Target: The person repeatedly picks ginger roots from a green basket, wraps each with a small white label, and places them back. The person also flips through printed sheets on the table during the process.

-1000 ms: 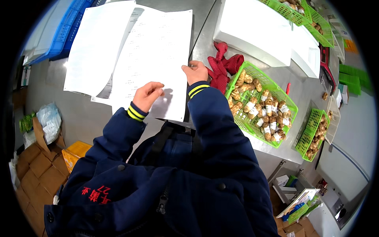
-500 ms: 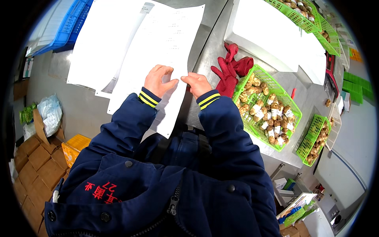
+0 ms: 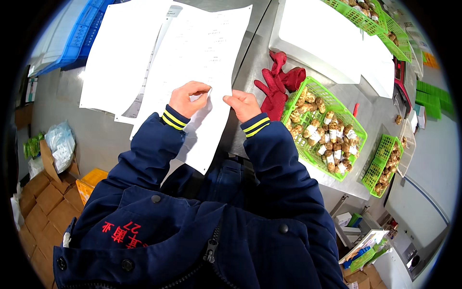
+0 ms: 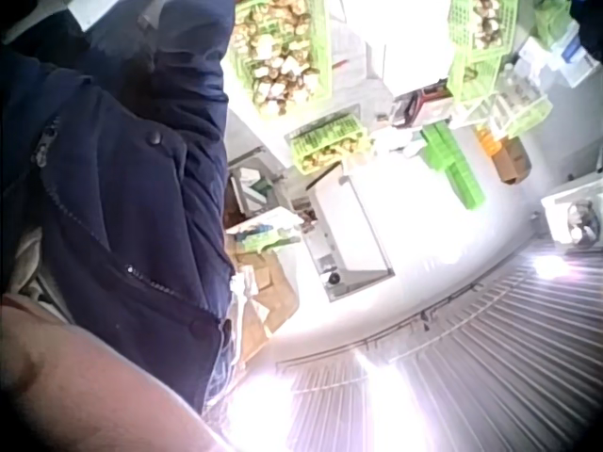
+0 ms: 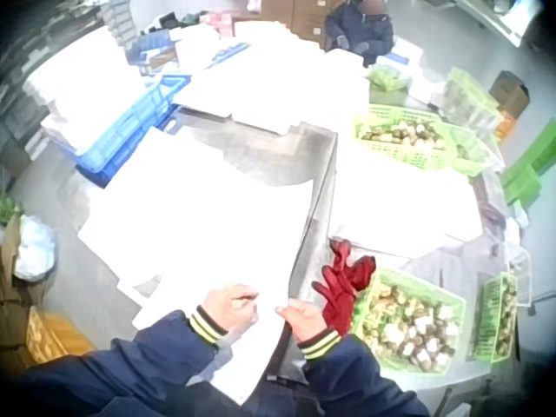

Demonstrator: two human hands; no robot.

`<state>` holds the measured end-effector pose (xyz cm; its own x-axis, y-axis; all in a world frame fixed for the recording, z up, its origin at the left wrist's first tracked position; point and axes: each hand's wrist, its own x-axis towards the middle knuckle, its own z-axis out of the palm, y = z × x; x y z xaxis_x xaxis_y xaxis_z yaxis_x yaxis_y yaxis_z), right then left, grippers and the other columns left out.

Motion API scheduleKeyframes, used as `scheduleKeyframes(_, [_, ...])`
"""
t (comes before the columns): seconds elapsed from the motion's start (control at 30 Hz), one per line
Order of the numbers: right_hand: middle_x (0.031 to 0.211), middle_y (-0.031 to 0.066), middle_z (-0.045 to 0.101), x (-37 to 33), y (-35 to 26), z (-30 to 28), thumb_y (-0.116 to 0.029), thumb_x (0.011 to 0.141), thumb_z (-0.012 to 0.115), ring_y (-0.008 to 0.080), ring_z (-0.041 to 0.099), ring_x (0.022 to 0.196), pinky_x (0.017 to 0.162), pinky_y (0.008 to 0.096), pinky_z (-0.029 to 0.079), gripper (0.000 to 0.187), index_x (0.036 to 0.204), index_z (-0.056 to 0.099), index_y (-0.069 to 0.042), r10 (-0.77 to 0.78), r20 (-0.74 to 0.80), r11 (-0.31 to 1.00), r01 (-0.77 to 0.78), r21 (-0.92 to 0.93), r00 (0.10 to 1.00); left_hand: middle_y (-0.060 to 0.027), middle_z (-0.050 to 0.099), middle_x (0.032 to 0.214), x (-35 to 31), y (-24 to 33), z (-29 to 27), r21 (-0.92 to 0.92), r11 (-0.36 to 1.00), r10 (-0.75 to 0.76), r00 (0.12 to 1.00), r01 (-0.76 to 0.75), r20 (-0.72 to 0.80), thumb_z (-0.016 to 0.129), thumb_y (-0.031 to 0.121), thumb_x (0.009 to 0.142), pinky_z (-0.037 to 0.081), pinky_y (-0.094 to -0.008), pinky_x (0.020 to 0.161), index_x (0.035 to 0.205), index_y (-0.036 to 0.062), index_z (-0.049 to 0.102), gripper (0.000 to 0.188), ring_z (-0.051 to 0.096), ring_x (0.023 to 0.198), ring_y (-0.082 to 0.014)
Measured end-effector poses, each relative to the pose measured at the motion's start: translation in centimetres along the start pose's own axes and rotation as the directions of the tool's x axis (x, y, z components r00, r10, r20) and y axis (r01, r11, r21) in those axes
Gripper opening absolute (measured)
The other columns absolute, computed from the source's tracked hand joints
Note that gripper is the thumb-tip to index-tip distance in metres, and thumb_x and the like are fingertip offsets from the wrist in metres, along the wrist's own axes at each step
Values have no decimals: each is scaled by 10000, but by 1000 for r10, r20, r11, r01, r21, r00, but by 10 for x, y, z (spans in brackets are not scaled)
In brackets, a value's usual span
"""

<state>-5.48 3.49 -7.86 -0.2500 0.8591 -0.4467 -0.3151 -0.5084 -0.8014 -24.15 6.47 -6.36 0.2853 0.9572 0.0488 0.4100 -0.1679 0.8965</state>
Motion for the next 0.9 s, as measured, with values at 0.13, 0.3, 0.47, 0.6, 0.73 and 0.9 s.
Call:
scheduleKeyframes(0.13, [850,44,616,1,-2,-1,-106,831,536,86,548,781,720,219,429,212,942,601,62,-29,-43,999,27,-47,999,-87,618,812,0,-1,-4,38,998,-51,999,51,0,593,39,758,465,-235,669,875,0,630,129,582,710,-156])
scheduleKeyframes(0.3, [866,90,619,10,12,-12,-96,805,559,124,566,796,721,254,449,243,994,571,57,-213,-329,939,100,-329,920,-36,600,758,-1,1,-34,-184,961,-236,957,205,-169,589,32,789,429,-194,618,901,-22,621,128,532,678,-75])
scheduleKeyframes(0.47, [917,148,576,-7,-5,10,-116,715,653,278,561,837,778,316,449,432,1111,519,-8,-655,-304,558,171,-812,692,-40,572,683,-2,45,-65,-76,996,-80,923,56,-377,597,-19,759,420,-198,564,887,-18,622,130,516,601,-80])
scheduleKeyframes(0.6, [909,109,591,-54,-55,57,-135,777,633,205,567,823,739,285,436,217,953,629,-8,-459,-165,805,331,-492,873,-105,564,682,-3,79,-32,236,934,333,891,-268,-307,623,-101,633,439,-266,528,818,-13,614,205,544,576,-205])
scheduleKeyframes(0.73, [922,89,592,-71,-57,62,-119,819,599,142,557,804,680,241,440,189,960,630,2,-506,-266,851,423,-312,821,-92,564,692,-3,90,8,346,802,575,787,-487,-224,651,-90,577,431,-301,533,839,-18,618,274,530,593,-233])
scheduleKeyframes(0.9, [881,55,603,-99,-56,34,-111,819,615,96,543,758,655,217,441,184,952,621,18,-379,-439,918,392,-63,815,-104,571,704,-3,114,47,364,744,634,764,-560,-120,655,-117,581,434,-289,517,854,-23,622,291,538,593,-230])
